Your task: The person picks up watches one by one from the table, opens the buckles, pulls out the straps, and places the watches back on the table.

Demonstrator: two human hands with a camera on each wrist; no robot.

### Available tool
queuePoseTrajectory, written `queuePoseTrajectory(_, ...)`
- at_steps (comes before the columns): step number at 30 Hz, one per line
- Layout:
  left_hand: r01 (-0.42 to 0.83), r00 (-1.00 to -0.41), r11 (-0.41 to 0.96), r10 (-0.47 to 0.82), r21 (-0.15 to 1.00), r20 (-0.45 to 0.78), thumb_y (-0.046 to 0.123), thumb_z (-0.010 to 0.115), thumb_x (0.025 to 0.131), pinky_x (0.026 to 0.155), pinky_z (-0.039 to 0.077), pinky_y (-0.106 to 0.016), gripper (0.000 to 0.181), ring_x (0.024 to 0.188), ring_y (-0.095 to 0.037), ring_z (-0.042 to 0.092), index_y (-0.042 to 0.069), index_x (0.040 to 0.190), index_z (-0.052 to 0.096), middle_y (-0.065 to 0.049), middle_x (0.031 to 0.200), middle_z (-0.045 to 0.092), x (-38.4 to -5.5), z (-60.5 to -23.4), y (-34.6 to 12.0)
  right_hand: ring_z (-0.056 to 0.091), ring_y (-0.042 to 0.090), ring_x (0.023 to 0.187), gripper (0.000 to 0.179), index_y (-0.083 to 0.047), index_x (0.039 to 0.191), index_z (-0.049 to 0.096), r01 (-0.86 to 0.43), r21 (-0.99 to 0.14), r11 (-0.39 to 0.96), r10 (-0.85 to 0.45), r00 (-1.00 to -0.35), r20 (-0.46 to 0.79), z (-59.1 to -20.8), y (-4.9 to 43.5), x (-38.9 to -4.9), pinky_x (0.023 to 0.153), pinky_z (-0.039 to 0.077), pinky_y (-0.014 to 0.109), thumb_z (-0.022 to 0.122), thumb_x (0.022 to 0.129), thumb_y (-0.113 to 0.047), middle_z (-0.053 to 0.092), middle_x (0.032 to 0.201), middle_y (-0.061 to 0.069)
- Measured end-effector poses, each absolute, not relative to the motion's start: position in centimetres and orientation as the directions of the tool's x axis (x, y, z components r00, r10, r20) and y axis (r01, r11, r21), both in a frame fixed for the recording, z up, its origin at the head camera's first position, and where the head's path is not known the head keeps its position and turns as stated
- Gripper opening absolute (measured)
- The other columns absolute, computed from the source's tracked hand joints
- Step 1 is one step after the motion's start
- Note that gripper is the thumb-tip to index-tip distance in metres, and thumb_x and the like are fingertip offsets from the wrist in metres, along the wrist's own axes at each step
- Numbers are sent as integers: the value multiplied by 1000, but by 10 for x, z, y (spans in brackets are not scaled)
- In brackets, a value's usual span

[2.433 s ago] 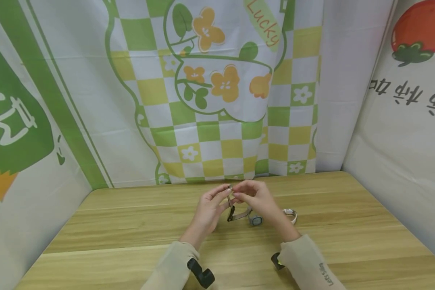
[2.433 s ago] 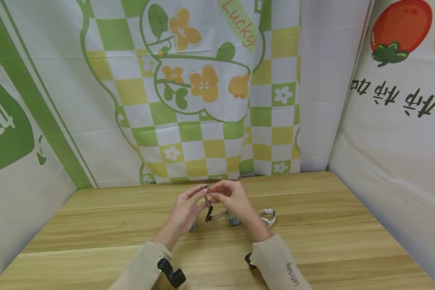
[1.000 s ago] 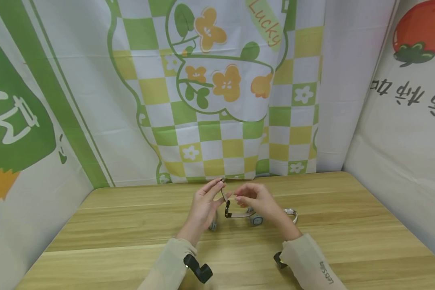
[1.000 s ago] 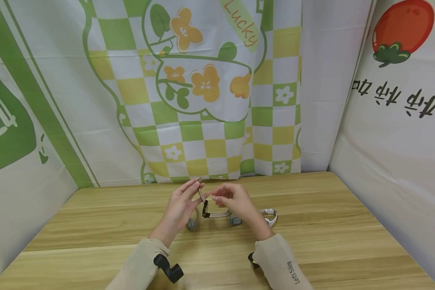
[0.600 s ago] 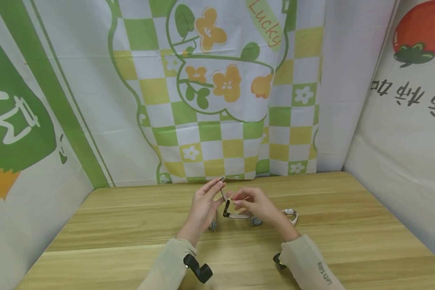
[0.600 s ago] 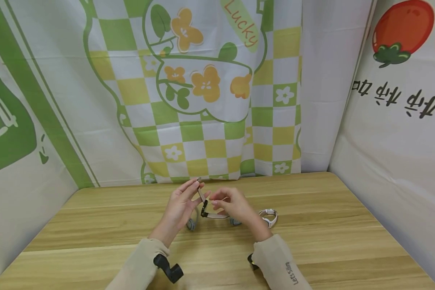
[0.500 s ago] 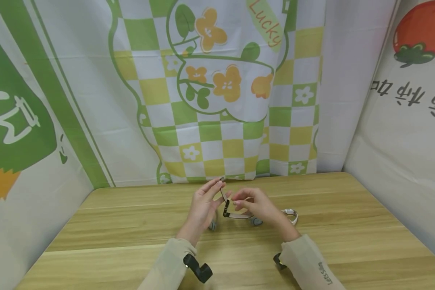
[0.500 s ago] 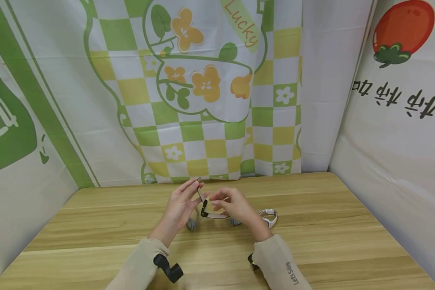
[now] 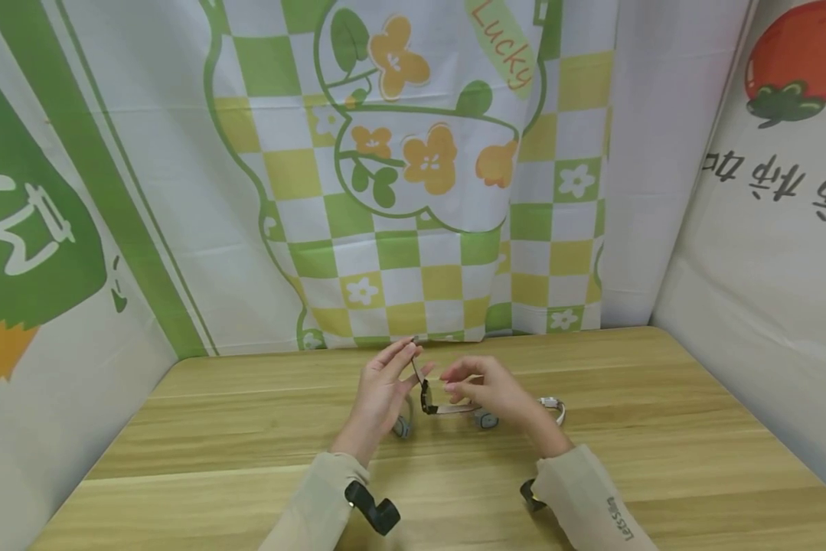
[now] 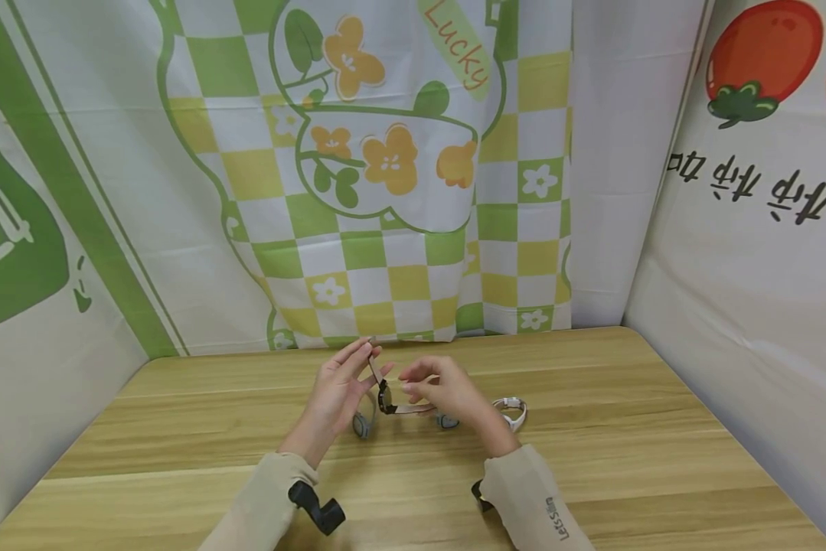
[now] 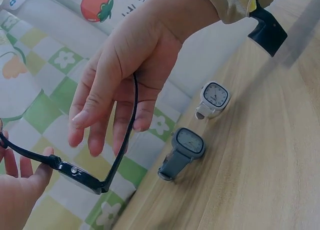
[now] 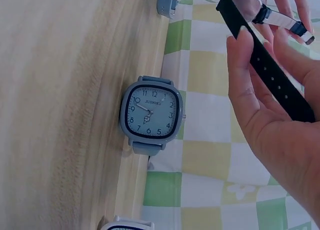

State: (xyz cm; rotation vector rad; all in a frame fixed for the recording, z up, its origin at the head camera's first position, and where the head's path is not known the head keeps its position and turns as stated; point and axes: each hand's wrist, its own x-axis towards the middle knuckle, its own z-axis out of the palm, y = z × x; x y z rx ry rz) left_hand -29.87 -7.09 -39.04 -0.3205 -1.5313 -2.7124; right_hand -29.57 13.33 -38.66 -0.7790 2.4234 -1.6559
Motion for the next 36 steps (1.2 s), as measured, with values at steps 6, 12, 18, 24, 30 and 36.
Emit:
queuePoseTrajectory(6, 109, -981, -526, 79, 844, 176, 2, 58, 108, 103, 58, -43, 21, 107, -13, 61, 13, 101, 74, -1, 110, 63, -300, -392, -72, 72, 20, 87, 30, 14, 121, 64, -327, -910, 254, -505, -847, 163, -384, 139, -296, 78, 64, 51, 74, 96, -1, 69, 111, 26)
queuePoseTrajectory(12, 103, -985, -501, 70, 859, 160, 3, 59, 108, 105, 56, -45, 20, 110, -15, 59, 14, 101, 74, -4, 116, 59, -301, -393, -73, 71, 18, 92, 26, 12, 119, 67, -396, -890, 225, -500, -831, 243, -380, 147, -298, 82, 61, 30, 72, 93, 8, 72, 107, 25)
queuePoseTrajectory(18, 105, -988, -460, 52, 881, 145, 4, 61, 106, 104, 57, -46, 12, 107, -15, 59, 5, 109, 73, -3, 113, 60, -300, -393, -73, 73, 22, 98, 37, 13, 132, 55, -340, -925, 167, -401, -881, 252, -377, 148, -299, 89, 62, 35, 68, 98, 6, 70, 113, 29)
queuePoseTrajectory(24, 98, -992, -324, 42, 941, 118, 6, 66, 104, 92, 62, -42, 20, 98, -16, 62, -6, 120, 70, -5, 106, 64, -299, -396, -73, 73, 45, 104, 44, 11, 141, 44, -360, -920, 157, -316, -901, 299, -377, 147, -298, 89, 63, 43, 64, 102, 5, 68, 118, 38)
queuePoseTrajectory(30, 85, -993, -194, 64, 977, 99, 9, 67, 104, 92, 62, -47, 29, 93, -16, 65, -12, 124, 66, -7, 110, 64, -299, -401, -73, 73, 48, 101, 35, 12, 137, 47, -371, -918, 142, -306, -898, 316, -380, 146, -298, 87, 63, 49, 59, 104, 6, 71, 112, 35)
queuePoseTrajectory(36, 127, -986, -63, 105, 990, 133, 9, 66, 105, 87, 64, -48, 28, 90, -17, 64, -11, 124, 66, -13, 110, 62, -300, -403, -74, 73, 52, 99, 32, 11, 135, 50, -350, -922, 168, -317, -905, 285, -383, 143, -302, 84, 63, 57, 59, 105, 3, 70, 114, 33)
